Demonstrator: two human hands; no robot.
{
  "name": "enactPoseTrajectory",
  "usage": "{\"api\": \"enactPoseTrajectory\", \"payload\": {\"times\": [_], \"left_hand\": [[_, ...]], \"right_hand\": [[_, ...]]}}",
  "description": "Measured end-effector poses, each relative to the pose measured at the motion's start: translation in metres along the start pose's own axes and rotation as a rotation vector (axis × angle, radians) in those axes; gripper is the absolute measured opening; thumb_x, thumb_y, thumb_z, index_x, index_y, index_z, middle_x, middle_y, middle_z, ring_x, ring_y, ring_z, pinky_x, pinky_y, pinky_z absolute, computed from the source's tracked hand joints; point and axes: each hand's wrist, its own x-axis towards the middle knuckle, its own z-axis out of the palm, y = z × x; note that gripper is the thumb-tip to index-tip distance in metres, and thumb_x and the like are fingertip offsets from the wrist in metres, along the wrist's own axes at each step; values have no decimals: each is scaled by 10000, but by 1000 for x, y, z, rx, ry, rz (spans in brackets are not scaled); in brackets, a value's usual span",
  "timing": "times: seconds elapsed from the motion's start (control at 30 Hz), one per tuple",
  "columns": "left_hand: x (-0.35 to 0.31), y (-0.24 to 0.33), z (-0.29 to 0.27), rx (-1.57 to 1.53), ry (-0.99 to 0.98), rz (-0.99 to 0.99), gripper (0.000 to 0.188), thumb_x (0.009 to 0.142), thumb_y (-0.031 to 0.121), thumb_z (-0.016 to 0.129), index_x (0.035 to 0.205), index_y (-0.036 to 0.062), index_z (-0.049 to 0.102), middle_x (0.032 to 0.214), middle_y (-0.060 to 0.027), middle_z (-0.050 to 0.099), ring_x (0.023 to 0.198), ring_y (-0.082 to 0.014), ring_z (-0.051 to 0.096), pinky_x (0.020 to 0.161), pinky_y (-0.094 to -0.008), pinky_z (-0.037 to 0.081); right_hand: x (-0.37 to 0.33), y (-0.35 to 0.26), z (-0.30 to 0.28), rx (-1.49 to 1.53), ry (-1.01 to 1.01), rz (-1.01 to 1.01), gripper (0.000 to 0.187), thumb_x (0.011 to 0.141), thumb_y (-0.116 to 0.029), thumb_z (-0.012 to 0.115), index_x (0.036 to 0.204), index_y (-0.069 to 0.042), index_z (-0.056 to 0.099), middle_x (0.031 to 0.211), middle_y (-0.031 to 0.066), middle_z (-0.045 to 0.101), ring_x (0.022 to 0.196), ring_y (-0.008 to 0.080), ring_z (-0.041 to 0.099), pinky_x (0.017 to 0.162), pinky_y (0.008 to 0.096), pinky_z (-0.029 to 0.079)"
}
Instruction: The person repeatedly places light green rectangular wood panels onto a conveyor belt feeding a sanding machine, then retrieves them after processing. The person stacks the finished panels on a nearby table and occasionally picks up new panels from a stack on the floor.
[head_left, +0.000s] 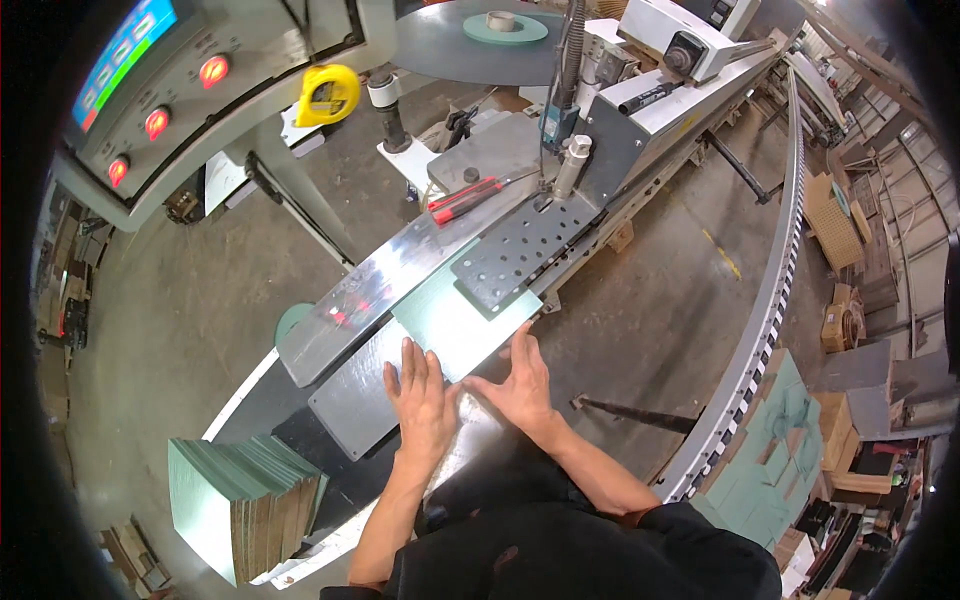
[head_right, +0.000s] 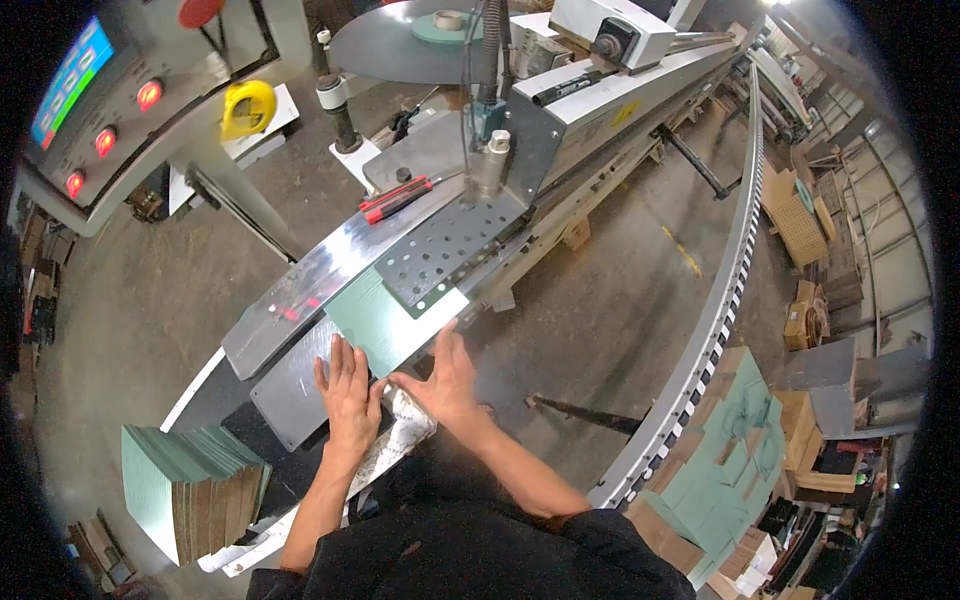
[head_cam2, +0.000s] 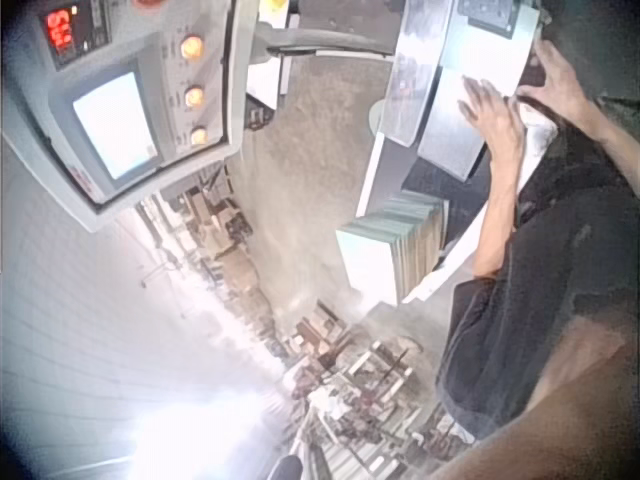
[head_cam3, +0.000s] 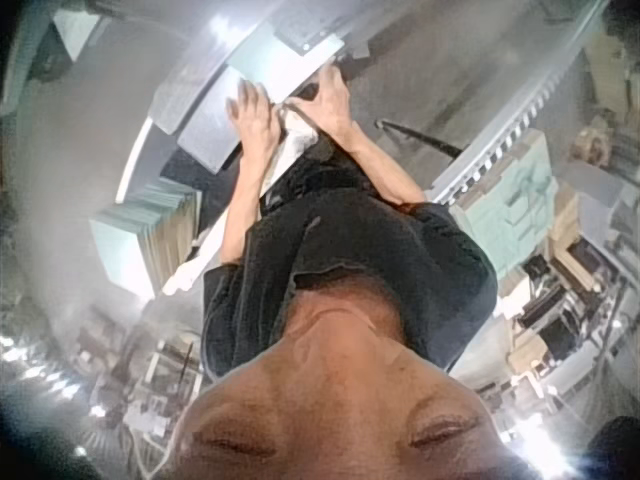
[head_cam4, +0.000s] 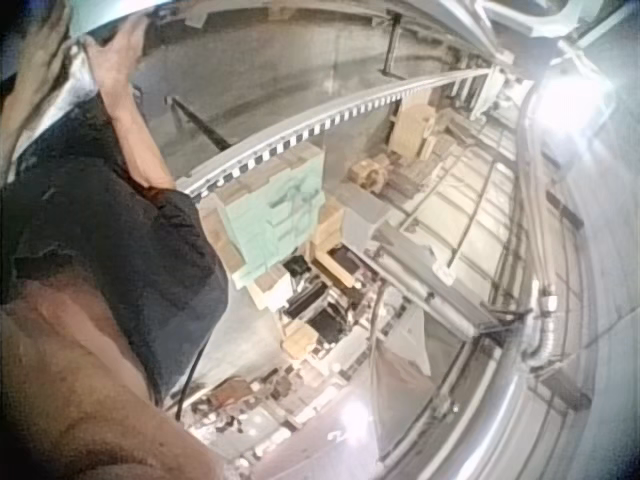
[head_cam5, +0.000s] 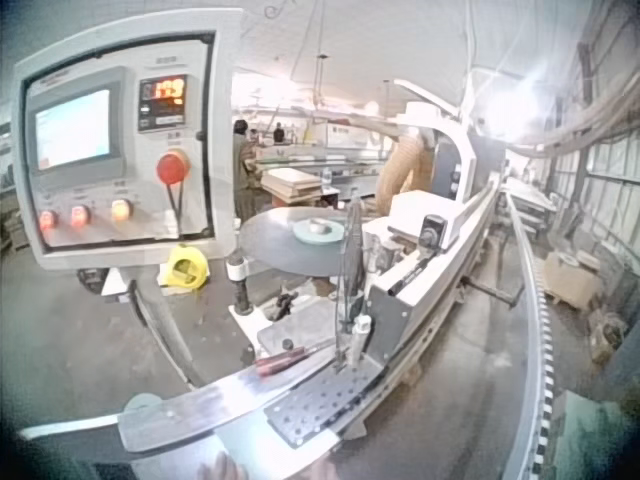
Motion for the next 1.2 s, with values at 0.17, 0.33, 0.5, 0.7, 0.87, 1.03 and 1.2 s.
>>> {"api": "enactPoseTrajectory", "payload": {"times": [0.17,0.33,0.5,0.7,0.87,1.03,1.2], "left_hand": [[36,24,27,-19,2,5,682,895,144,703,1472,-68,408,1545,-321,388,1529,-428,248,1220,-593,87],[74,56,47,-37,-42,-55,500,924,159,670,1310,-137,553,1423,-302,529,1497,-445,302,1221,-598,93],[116,86,82,-174,45,-32,481,874,115,731,1255,-141,588,1172,-297,646,1103,-472,604,1042,-542,419],[154,118,106,-221,75,-34,475,878,110,732,1269,-123,594,1101,-288,668,1026,-461,634,960,-509,471],[163,149,82,-86,10,51,543,896,111,710,1373,-76,530,1330,-291,579,1221,-441,557,1058,-535,410],[104,158,36,-376,-31,192,527,867,71,748,1369,20,593,1372,-216,602,1217,-381,605,1023,-460,490],[42,135,-44,-530,117,-131,402,871,26,740,1269,35,689,1164,-163,739,1053,-276,725,936,-352,548]], "right_hand": [[31,31,-28,24,20,15,1259,646,-327,965,1548,97,196,1134,219,570,910,325,626,768,405,544],[59,61,-55,89,38,38,1202,643,-338,960,1529,89,271,1155,218,591,943,357,639,811,409,552],[93,104,-87,-4,33,54,1193,626,-371,960,1509,99,310,1252,266,589,1091,455,608,910,455,530],[119,140,-116,-146,-38,216,1265,614,-448,947,1511,143,280,1343,313,548,1230,447,561,1020,463,494],[149,167,-142,-296,22,145,1238,621,-468,928,1552,55,301,1208,227,618,1114,364,626,937,430,530],[175,201,-171,-328,-39,219,1240,673,-634,850,1553,53,309,1353,251,553,1237,393,565,1042,440,482],[165,192,-173,-337,18,198,966,755,-508,835,1472,18,460,1236,234,607,1138,393,598,974,466,499]]}}
